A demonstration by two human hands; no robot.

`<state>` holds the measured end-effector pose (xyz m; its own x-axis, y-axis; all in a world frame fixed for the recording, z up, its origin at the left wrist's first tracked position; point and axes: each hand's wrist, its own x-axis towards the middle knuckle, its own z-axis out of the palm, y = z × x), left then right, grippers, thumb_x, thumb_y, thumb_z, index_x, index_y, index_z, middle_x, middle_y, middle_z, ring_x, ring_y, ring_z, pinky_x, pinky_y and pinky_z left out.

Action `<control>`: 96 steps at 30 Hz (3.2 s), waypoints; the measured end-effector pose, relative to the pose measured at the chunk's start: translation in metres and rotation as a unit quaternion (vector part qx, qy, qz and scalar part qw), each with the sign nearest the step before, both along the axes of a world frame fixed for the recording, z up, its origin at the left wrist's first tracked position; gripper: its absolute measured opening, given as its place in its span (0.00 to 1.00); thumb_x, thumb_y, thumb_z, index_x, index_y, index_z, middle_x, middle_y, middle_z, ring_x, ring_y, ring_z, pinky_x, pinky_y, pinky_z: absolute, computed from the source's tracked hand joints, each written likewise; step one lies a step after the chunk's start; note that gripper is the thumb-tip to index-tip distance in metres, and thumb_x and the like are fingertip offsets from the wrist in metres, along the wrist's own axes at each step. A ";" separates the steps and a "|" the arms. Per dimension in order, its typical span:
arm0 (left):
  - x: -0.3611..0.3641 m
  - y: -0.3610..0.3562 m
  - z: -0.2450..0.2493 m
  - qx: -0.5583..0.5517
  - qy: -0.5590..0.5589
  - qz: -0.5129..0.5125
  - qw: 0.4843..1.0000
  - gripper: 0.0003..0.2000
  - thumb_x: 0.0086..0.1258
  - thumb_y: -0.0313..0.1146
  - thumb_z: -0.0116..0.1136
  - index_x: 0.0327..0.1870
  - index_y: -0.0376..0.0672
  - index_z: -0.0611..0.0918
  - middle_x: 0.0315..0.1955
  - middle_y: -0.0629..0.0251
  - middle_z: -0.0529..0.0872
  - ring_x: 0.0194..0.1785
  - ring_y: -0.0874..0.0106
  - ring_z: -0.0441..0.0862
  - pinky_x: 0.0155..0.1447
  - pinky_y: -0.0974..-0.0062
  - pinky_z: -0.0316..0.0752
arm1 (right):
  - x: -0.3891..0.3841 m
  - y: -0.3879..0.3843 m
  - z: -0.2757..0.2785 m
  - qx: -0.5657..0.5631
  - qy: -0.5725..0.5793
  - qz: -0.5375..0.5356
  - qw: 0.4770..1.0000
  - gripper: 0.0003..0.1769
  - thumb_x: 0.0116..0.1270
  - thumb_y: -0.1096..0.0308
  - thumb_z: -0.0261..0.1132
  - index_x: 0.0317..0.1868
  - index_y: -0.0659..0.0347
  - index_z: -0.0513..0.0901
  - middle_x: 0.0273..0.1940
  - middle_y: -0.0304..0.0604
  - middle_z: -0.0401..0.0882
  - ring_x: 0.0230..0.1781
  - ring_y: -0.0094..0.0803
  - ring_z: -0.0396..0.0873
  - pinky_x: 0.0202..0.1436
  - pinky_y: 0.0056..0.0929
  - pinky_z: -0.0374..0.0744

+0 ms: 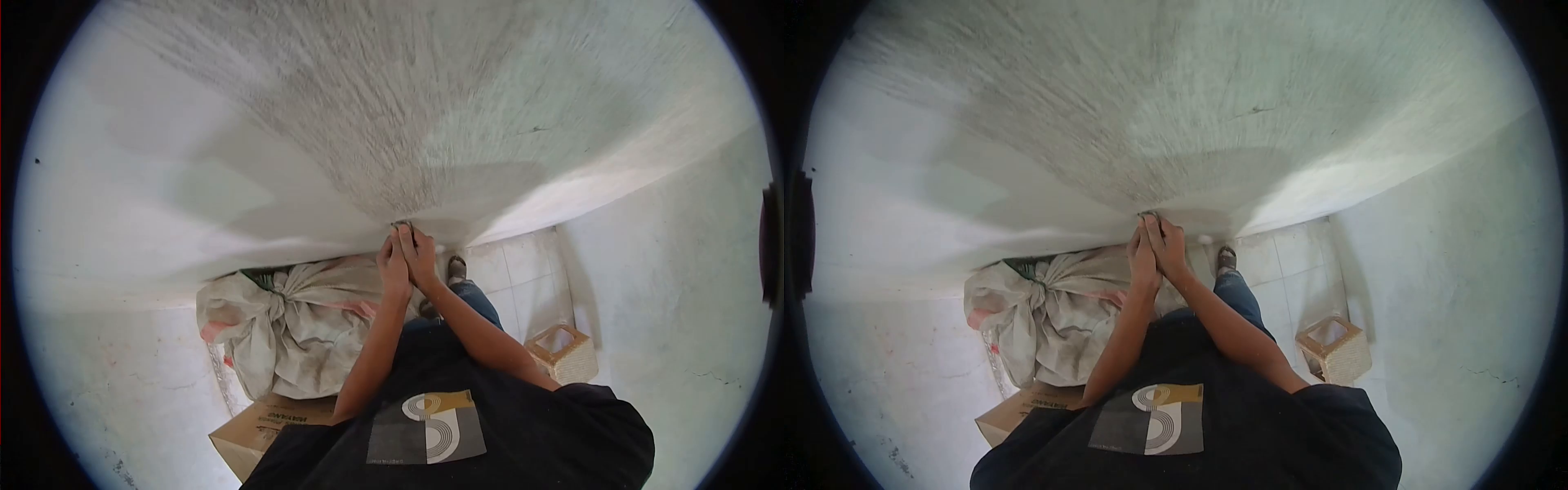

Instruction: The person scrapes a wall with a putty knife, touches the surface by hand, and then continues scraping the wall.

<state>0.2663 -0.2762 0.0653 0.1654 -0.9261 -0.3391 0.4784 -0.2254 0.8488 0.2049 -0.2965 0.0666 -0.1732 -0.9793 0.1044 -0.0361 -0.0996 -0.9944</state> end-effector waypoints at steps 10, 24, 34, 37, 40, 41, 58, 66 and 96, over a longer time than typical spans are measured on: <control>-0.002 -0.003 0.001 0.017 -0.007 -0.001 1.000 0.23 0.81 0.48 0.47 0.61 0.36 0.77 0.50 0.63 0.82 0.51 0.72 0.79 0.55 0.75 0.75 | -0.006 -0.008 0.002 -0.020 0.055 -0.031 0.998 0.24 0.74 0.55 0.60 0.30 0.71 0.77 0.20 0.56 0.71 0.19 0.30 0.68 0.26 0.35 0.70; -0.014 -0.003 -0.021 0.004 -0.016 -0.023 1.000 0.20 0.82 0.46 0.47 0.55 0.35 0.79 0.46 0.64 0.82 0.49 0.73 0.78 0.55 0.74 0.75 | -0.016 -0.002 -0.010 -0.015 0.024 -0.048 0.998 0.22 0.74 0.57 0.60 0.31 0.69 0.79 0.23 0.60 0.75 0.20 0.50 0.76 0.28 0.37 0.75; -0.019 -0.009 0.008 -0.016 -0.004 -0.007 1.000 0.23 0.82 0.49 0.45 0.58 0.35 0.77 0.48 0.63 0.81 0.52 0.71 0.78 0.57 0.74 0.75 | -0.017 -0.011 -0.008 -0.031 -0.002 -0.057 0.998 0.22 0.74 0.57 0.60 0.28 0.69 0.77 0.21 0.61 0.72 0.17 0.50 0.70 0.25 0.38 0.72; -0.007 -0.004 -0.005 -0.028 -0.029 -0.054 0.998 0.20 0.82 0.45 0.48 0.56 0.33 0.78 0.46 0.61 0.82 0.49 0.70 0.79 0.54 0.73 0.76 | -0.012 0.000 -0.010 -0.031 0.023 -0.040 0.998 0.22 0.73 0.58 0.61 0.27 0.70 0.78 0.21 0.61 0.72 0.17 0.50 0.70 0.25 0.39 0.71; -0.015 -0.003 -0.019 0.028 -0.039 0.004 0.999 0.24 0.82 0.51 0.44 0.58 0.35 0.76 0.49 0.60 0.80 0.51 0.69 0.79 0.56 0.72 0.76 | -0.010 -0.011 -0.032 -0.016 0.012 -0.040 0.999 0.23 0.73 0.58 0.62 0.27 0.71 0.78 0.21 0.61 0.73 0.17 0.51 0.70 0.25 0.39 0.72; -0.016 -0.012 -0.012 0.024 -0.037 0.001 0.999 0.24 0.82 0.51 0.44 0.58 0.35 0.76 0.49 0.60 0.80 0.51 0.69 0.79 0.56 0.72 0.76 | -0.010 -0.017 -0.029 -0.050 0.037 -0.053 0.997 0.23 0.73 0.57 0.62 0.27 0.71 0.78 0.21 0.61 0.73 0.17 0.51 0.70 0.25 0.39 0.72; -0.018 -0.007 -0.003 -0.012 0.029 0.008 0.999 0.21 0.82 0.47 0.47 0.52 0.34 0.79 0.45 0.63 0.82 0.49 0.72 0.79 0.54 0.73 0.76 | -0.013 -0.009 -0.016 -0.063 -0.011 -0.072 0.995 0.22 0.73 0.56 0.61 0.29 0.69 0.79 0.19 0.57 0.72 0.15 0.41 0.73 0.24 0.37 0.71; -0.023 -0.013 -0.017 0.022 -0.014 -0.001 1.000 0.21 0.82 0.46 0.46 0.57 0.34 0.78 0.48 0.62 0.81 0.51 0.71 0.78 0.55 0.74 0.75 | -0.018 -0.008 -0.010 -0.045 0.066 -0.043 0.996 0.22 0.72 0.57 0.63 0.28 0.70 0.79 0.21 0.61 0.74 0.17 0.49 0.75 0.24 0.37 0.73; -0.019 -0.009 -0.005 0.011 -0.005 -0.002 1.000 0.23 0.82 0.47 0.45 0.60 0.33 0.77 0.51 0.60 0.81 0.54 0.70 0.79 0.56 0.74 0.75 | -0.012 -0.002 -0.021 0.015 -0.031 -0.040 0.999 0.24 0.73 0.56 0.61 0.27 0.70 0.77 0.18 0.53 0.73 0.17 0.27 0.70 0.24 0.34 0.71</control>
<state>0.2477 -0.2851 0.0600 0.1659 -0.9188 -0.3582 0.4693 -0.2459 0.8481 0.1928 -0.2987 0.0457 -0.2560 -0.9646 0.0630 0.0183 -0.0700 -0.9974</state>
